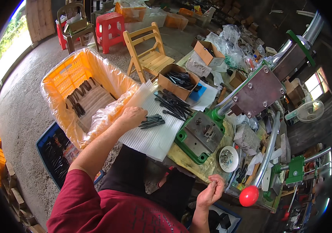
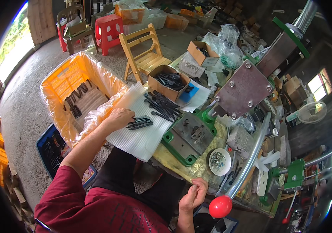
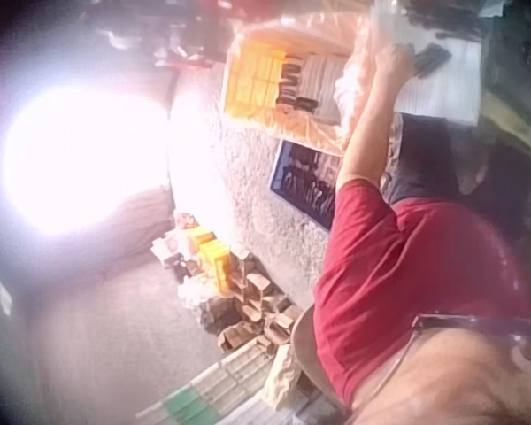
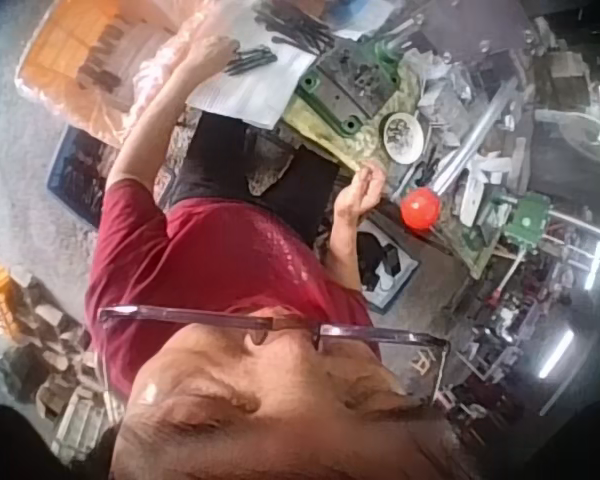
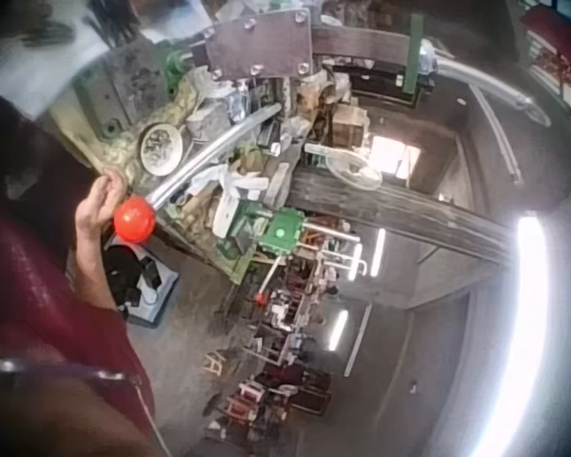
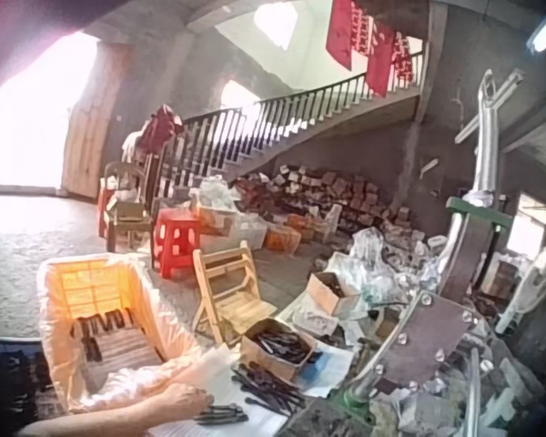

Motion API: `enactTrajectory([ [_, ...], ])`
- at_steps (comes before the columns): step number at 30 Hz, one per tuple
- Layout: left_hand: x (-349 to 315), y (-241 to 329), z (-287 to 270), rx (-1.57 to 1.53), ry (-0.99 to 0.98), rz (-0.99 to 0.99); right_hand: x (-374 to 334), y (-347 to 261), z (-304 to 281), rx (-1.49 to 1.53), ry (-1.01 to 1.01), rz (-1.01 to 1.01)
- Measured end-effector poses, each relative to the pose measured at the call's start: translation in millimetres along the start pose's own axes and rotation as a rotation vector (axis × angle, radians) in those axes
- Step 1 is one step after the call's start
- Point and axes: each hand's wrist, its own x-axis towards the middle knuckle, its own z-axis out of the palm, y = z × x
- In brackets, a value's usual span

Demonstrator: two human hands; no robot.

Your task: The person assembles small plastic parts by hand using a manual press.

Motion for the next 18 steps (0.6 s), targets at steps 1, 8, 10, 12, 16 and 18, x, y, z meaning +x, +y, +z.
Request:
enactTrajectory([
  [1, 0.8, 0.9, -1.4, -0.001, -0.003, 0.001, 0.0, 0.1, -0.2, -0.002, 0.001, 0.002],
  [8, 31.3, 13.4, 9.3, -0.059, 0.168, 0.06, -3.5, 4.2, 2.7, -0.016, -0.049, 0.061],
  [10, 44.4, 27.2, 13.1, -0.101, 0.227, 0.112, -5.1, 6.1, 5.1, -0.001, -0.073, 0.09],
  [12, 56.5, 38.6, 17.1, -0.103, 0.173, 0.135, -6.5, 9.9, 7.5, -0.002, -0.085, 0.073],
  [16, 71.0, 47.7, 35.9, -0.04, 0.182, 0.072, -8.8, 10.3, 9.7, 0.025, -0.11, 0.089],
  [18, 70.6, 51.7, 35.2, -0.028, 0.196, 0.101, -11.2, 10.0, 7.5, 0.047, -0.115, 0.133],
])
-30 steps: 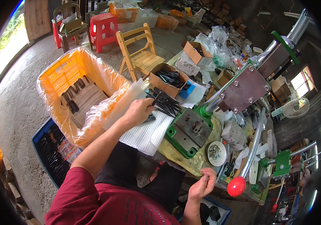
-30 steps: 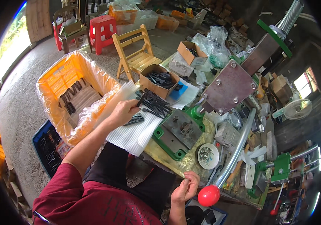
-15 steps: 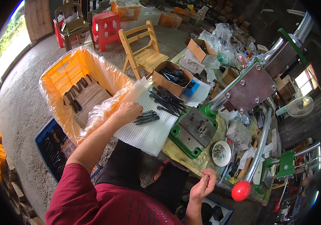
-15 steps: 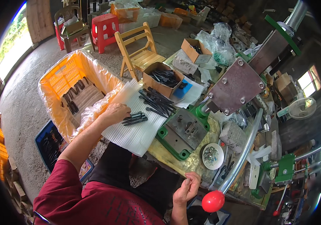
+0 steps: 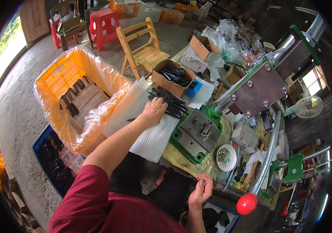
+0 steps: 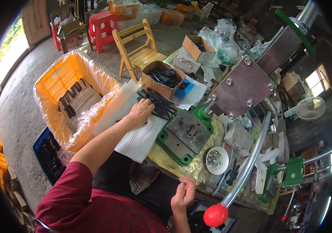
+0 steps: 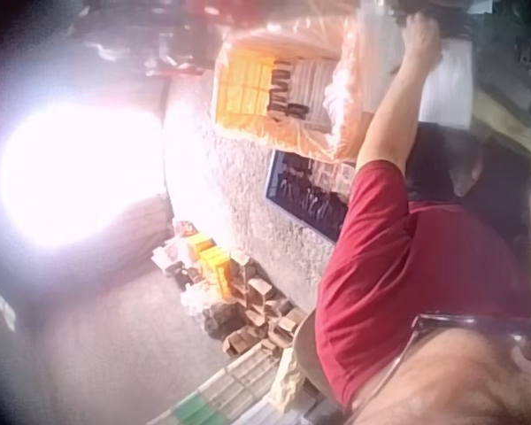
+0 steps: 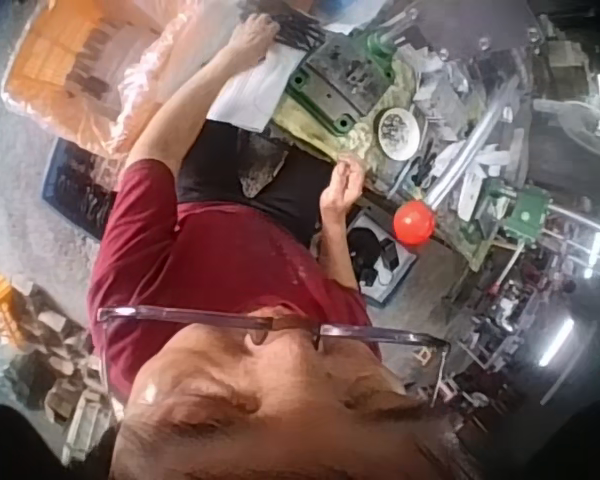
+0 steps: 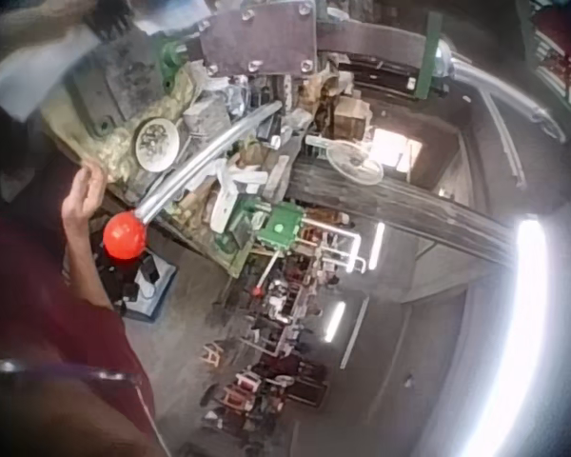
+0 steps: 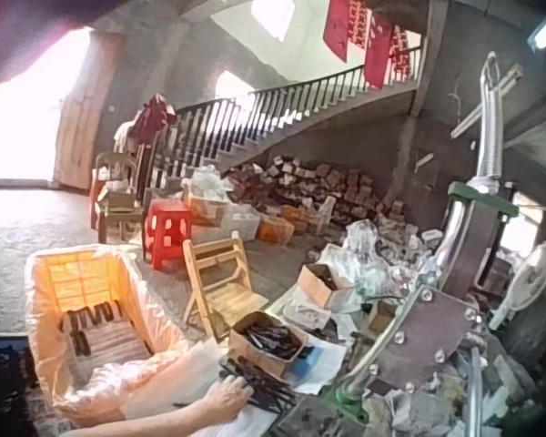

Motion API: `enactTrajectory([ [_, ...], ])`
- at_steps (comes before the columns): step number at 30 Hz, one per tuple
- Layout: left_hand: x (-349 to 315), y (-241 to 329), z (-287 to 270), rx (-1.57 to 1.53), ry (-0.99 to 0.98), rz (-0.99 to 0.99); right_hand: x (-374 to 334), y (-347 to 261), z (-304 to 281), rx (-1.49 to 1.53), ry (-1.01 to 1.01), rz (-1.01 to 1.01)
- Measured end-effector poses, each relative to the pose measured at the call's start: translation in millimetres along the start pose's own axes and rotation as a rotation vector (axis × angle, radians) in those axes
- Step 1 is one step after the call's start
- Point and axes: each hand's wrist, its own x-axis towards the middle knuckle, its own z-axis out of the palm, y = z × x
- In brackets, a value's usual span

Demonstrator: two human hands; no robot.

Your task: The person assembles small plastic parts by hand using a manual press.

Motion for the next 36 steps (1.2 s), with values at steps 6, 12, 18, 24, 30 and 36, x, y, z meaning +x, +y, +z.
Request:
enactTrajectory([
  [6, -22.3, 0.3, -30.4, -0.044, 0.041, 0.069, -0.9, 1.5, -3.7, 0.007, -0.046, 0.061],
  [12, -68.6, 37.3, -64.1, -0.42, -0.132, 0.301, 6.2, 9.8, -2.5, -0.175, -0.214, -0.016],
  [18, -117.7, 68.3, -71.6, -0.64, -0.343, 0.293, 16.5, -7.2, 12.9, -0.343, -0.284, -0.224],
  [24, -132.6, 78.9, -67.5, -0.787, -0.36, 0.193, 15.8, -14.2, 11.5, -0.43, -0.223, -0.249],
  [30, -142.3, 89.2, -53.6, -1.559, -0.469, -0.006, 3.4, -2.0, -0.3, -0.223, -0.223, 0.1],
  [36, -140.5, 118.6, -32.3, -1.81, -0.345, -0.09, -0.1, 5.1, 3.4, 0.526, -0.17, 0.523],
])
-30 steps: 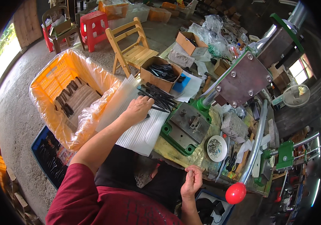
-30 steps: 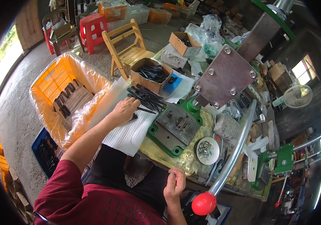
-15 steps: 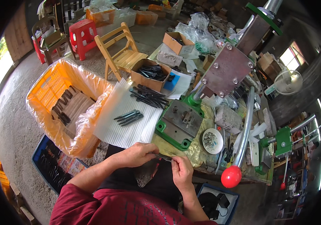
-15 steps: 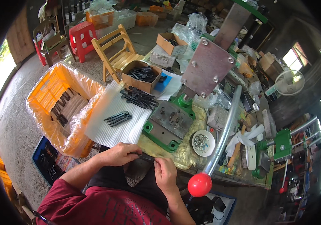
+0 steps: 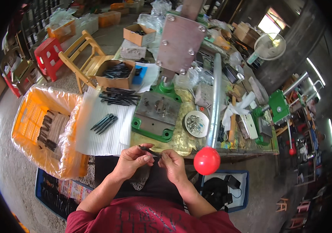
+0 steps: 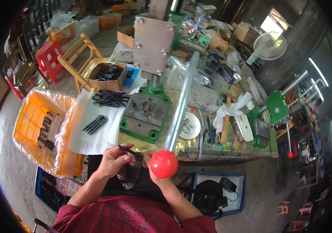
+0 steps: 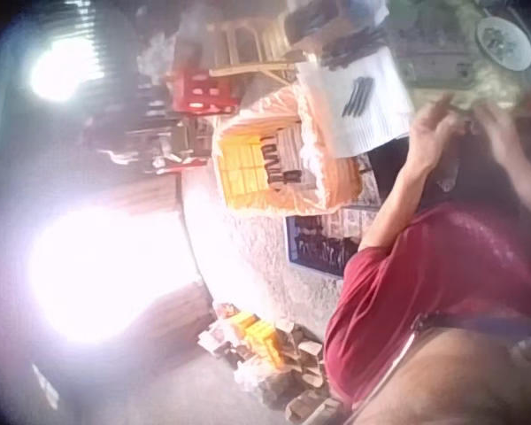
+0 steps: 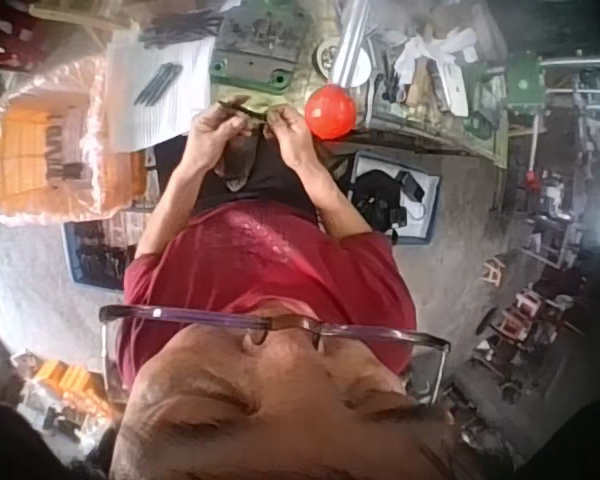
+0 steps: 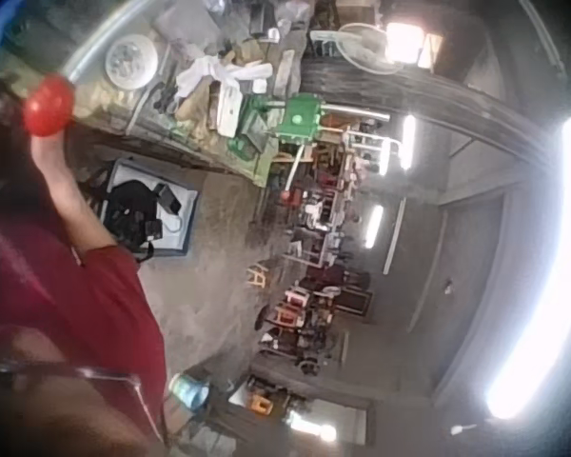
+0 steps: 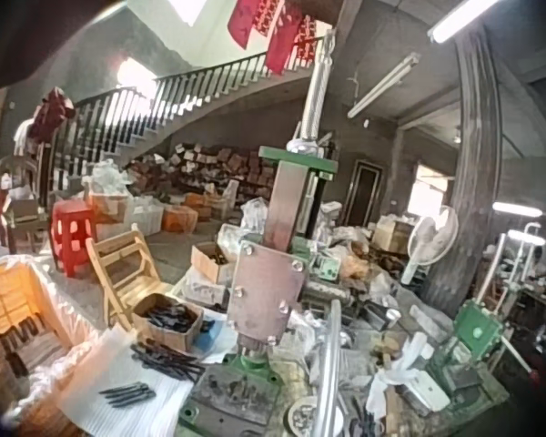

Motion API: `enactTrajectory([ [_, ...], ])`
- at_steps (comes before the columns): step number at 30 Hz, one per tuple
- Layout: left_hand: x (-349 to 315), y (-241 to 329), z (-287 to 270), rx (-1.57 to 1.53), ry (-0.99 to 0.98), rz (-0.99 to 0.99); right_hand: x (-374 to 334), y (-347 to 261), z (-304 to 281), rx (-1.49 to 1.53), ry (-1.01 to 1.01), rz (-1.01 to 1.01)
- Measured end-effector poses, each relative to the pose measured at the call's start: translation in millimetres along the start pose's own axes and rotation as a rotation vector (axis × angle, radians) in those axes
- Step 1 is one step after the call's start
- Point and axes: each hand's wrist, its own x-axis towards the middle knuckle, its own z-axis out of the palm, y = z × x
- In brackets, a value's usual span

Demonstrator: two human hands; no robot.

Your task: The person assembles small plastic parts by hand using a manual press.

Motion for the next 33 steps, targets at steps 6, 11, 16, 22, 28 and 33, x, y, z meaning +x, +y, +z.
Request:
enactTrajectory([
  [6, 6.5, -40.7, 9.4, 0.008, 0.146, -0.064, -3.2, 16.9, -7.4, -0.088, 0.073, -0.037],
  [11, 10.2, -26.0, -1.6, 0.192, 0.231, 0.039, 10.0, -16.2, -38.3, -0.486, 0.281, -0.095],
  [16, 6.7, -16.4, -22.4, 0.279, 0.256, 0.004, 55.9, -39.2, -129.3, -1.051, 0.509, -0.54],
  [22, -0.3, -14.2, -16.8, 0.268, 0.252, 0.013, 89.8, -60.3, -169.5, -1.408, 0.346, -0.619],
  [28, -4.4, -17.8, -17.2, 0.306, 0.217, -0.028, 102.9, -60.9, -181.2, -1.592, 0.3, -0.565],
  [33, -5.7, -20.1, -24.1, 0.248, 0.24, -0.16, 103.8, -60.1, -175.2, -1.803, 0.291, -0.359],
])
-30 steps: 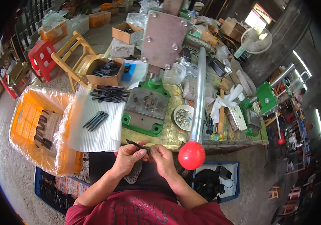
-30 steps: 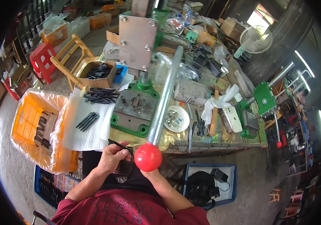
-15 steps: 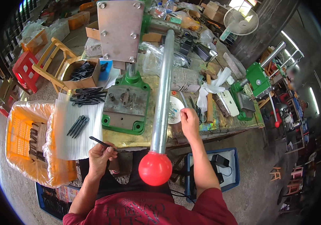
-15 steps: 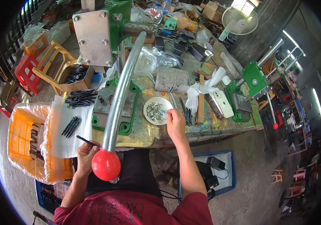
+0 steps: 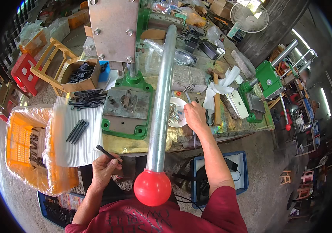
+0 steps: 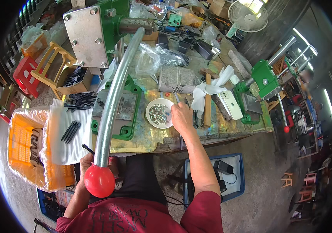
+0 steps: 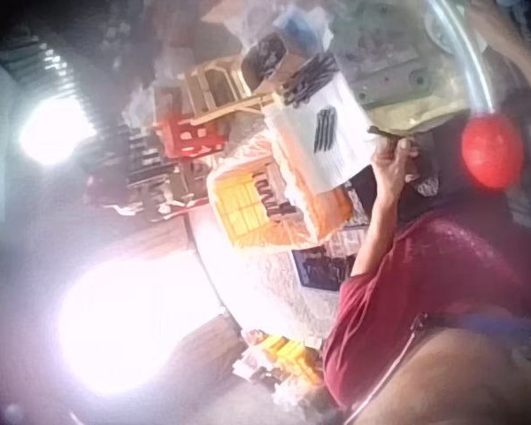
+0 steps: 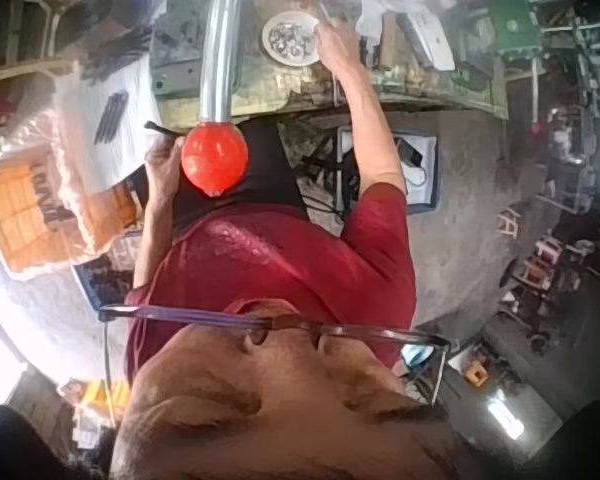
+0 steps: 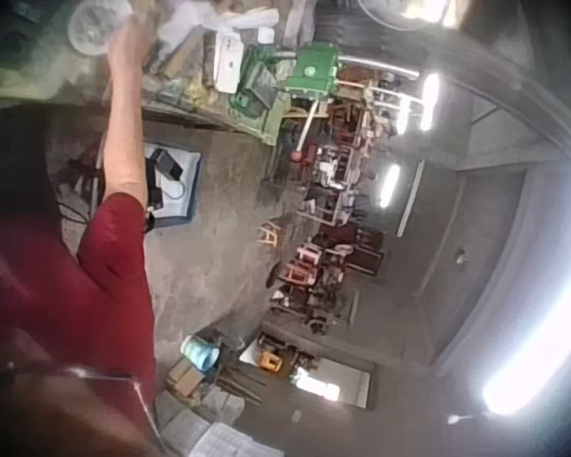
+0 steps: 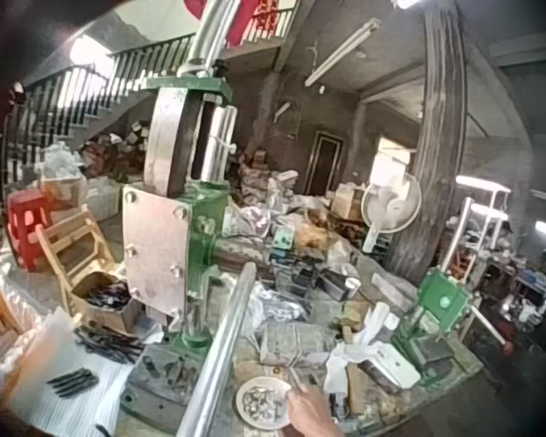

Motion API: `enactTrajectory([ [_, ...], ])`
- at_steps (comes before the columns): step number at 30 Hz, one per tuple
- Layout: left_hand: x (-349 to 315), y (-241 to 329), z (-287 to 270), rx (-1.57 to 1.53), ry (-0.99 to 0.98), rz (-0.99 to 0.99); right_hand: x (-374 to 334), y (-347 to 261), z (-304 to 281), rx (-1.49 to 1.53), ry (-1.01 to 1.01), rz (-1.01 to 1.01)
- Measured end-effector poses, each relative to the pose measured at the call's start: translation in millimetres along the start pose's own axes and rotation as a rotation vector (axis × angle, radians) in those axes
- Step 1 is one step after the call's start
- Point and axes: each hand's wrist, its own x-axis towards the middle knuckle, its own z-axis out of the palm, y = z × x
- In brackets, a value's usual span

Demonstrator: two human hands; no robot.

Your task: The person assembles small plastic parts by hand using a manual press.

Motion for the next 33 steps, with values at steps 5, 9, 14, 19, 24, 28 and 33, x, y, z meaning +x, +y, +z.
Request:
enactTrajectory([
  [5, -1.0, -1.6, 6.2, -0.002, -0.022, -0.006, 3.0, -9.3, -3.4, -0.12, -0.113, -0.03],
  [9, -1.7, -2.3, 6.8, 0.02, -0.041, 0.027, 8.7, -13.9, -4.6, -0.164, -0.196, -0.042],
  [14, 0.4, -18.1, 0.0, -0.182, 0.005, -0.178, 8.4, -14.1, -4.8, -0.226, -0.207, -0.114],
  [19, -4.8, -6.0, 6.3, 0.098, -0.045, 0.067, 6.3, -7.4, -6.8, -0.152, -0.128, -0.105],
  [24, -5.3, -7.0, 3.7, 0.072, -0.047, 0.058, 6.0, 2.0, -1.7, 0.415, 0.119, -0.012],
  [28, -4.5, -8.0, 3.2, 0.072, -0.054, 0.09, 4.6, 1.9, -0.8, 0.591, 0.088, 0.151],
  [33, -5.0, -10.2, 1.8, 0.074, -0.048, 0.094, 2.0, 4.9, -1.3, 1.038, -0.066, 0.268],
])
